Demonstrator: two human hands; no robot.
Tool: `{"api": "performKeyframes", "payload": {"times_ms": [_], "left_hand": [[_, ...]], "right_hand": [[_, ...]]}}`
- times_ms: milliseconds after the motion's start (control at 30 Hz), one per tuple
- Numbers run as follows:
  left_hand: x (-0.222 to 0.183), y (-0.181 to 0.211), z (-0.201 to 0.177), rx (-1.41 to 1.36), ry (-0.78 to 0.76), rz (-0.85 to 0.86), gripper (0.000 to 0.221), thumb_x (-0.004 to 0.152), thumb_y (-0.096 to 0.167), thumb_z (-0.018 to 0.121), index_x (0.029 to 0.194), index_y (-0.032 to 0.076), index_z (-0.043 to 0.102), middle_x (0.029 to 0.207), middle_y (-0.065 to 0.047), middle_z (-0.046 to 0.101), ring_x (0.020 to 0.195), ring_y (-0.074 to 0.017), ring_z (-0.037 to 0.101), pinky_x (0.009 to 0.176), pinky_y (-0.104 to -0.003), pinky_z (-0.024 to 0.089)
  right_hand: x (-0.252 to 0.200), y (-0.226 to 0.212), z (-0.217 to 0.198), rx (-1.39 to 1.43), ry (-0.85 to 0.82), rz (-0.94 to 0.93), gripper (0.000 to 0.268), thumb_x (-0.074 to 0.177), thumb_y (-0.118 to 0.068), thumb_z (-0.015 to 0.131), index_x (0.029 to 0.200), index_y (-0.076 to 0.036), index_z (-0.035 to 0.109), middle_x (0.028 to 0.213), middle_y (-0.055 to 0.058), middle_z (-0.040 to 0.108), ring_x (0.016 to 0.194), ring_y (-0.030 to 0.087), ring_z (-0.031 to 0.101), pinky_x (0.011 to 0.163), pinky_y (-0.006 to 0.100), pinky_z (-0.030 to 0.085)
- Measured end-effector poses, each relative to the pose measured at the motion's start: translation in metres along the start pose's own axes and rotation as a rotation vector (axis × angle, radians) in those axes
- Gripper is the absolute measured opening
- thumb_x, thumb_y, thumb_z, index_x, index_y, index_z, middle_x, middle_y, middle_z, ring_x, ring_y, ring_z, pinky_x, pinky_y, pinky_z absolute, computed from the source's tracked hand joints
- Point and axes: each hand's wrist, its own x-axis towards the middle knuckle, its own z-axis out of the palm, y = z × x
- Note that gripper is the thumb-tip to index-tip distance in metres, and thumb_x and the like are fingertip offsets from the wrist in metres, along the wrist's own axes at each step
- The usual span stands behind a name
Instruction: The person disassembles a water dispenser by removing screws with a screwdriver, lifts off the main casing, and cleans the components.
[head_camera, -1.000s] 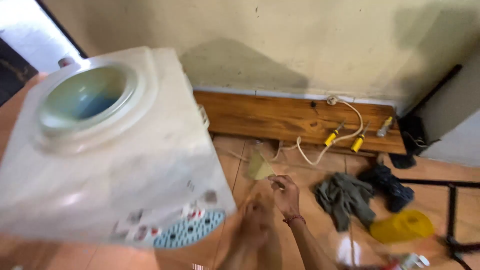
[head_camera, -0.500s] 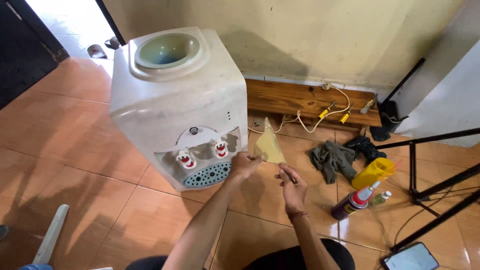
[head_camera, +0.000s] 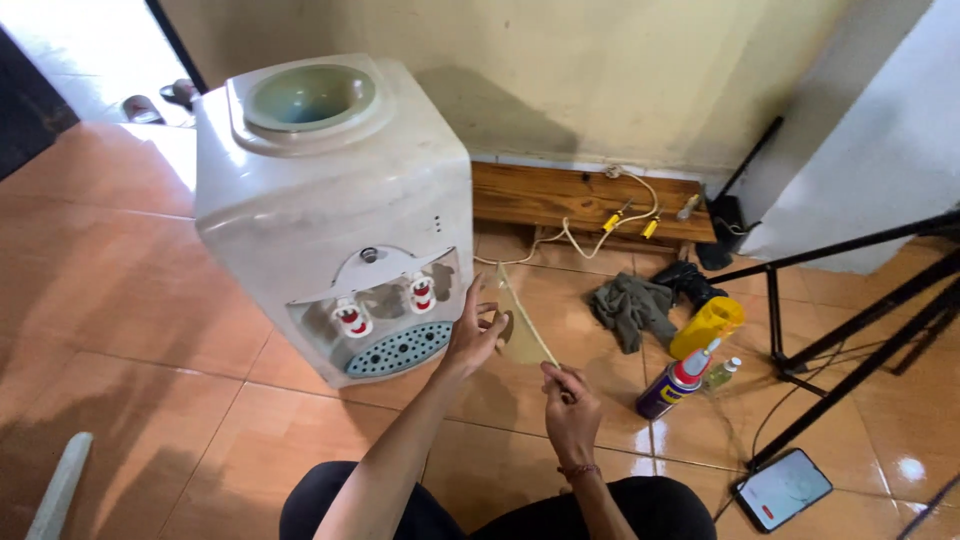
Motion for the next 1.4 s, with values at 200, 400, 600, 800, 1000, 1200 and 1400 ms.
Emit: {"api": "performKeyframes", "payload": {"times_ms": [200,400,600,800,1000,1200,1400], "left_hand": [[0.035,-0.011,0.029,0.136,0.003,0.034,0.055,0.090,0.006,0.057,0.144,0.015,0.057,0.138,0.003,0.067,0.095,-0.0150,0.068,0.086,-0.028,0.057],[0.067,0.005,0.038,0.328,-0.056,0.069,0.085,0.083,-0.002,0.053,0.160,0.013,0.022,0.162,-0.003,0.037,0.135,-0.0244,0.046,0.110,-0.036,0.041],[0.120,0.022,0.054,0.588,-0.244,-0.162,0.116,0.074,-0.011,0.049,0.160,0.051,0.003,0.171,-0.014,-0.001,0.149,-0.0395,0.030,0.116,-0.045,0.040],[0.105,-0.016,0.074,0.209,-0.037,-0.346,0.033,0.089,0.014,0.063,0.122,0.010,0.067,0.085,-0.007,0.071,0.064,-0.0166,0.066,0.058,-0.029,0.059],[0.054,-0.033,0.068,-0.238,-0.097,-0.347,0.038,0.097,0.042,0.058,0.106,0.007,0.067,0.093,-0.003,0.067,0.074,-0.0134,0.060,0.065,-0.027,0.049],[0.010,-0.027,0.033,-0.772,-0.188,-0.391,0.050,0.096,0.005,0.059,0.146,0.002,0.055,0.121,-0.015,0.063,0.099,-0.0244,0.066,0.099,-0.040,0.057],[-0.033,-0.036,0.013,-0.786,-0.165,-0.398,0.056,0.093,-0.003,0.059,0.148,0.002,0.050,0.133,-0.017,0.061,0.105,-0.0276,0.067,0.100,-0.041,0.058]], "right_hand": [[0.004,0.011,-0.013,-0.117,0.067,0.123,0.019,0.091,-0.005,0.069,0.104,-0.002,0.082,0.110,0.003,0.075,0.076,0.016,0.071,0.068,0.026,0.060],[0.011,0.022,-0.006,-0.037,0.187,0.245,0.019,0.093,-0.004,0.068,0.106,-0.001,0.081,0.110,0.004,0.072,0.076,0.016,0.070,0.069,0.027,0.060],[0.025,0.040,-0.002,0.051,0.215,0.309,0.021,0.092,-0.002,0.068,0.108,0.000,0.082,0.104,0.005,0.072,0.074,0.018,0.069,0.069,0.027,0.056],[0.032,0.052,-0.003,0.031,0.249,0.188,0.013,0.090,0.001,0.068,0.101,0.001,0.077,0.102,0.005,0.070,0.074,0.016,0.068,0.068,0.027,0.059],[0.020,0.035,-0.002,-0.225,0.193,-0.055,0.018,0.079,0.007,0.066,0.076,-0.007,0.076,0.093,-0.002,0.073,0.077,0.013,0.066,0.065,0.027,0.051],[0.021,0.068,-0.005,-0.229,0.203,0.017,0.016,0.083,0.004,0.067,0.075,-0.008,0.074,0.110,-0.001,0.072,0.091,0.015,0.067,0.073,0.028,0.053],[0.023,0.074,-0.010,0.106,0.248,0.278,0.023,0.088,0.010,0.063,0.107,-0.001,0.069,0.116,0.007,0.069,0.092,0.016,0.064,0.078,0.026,0.052]]}}
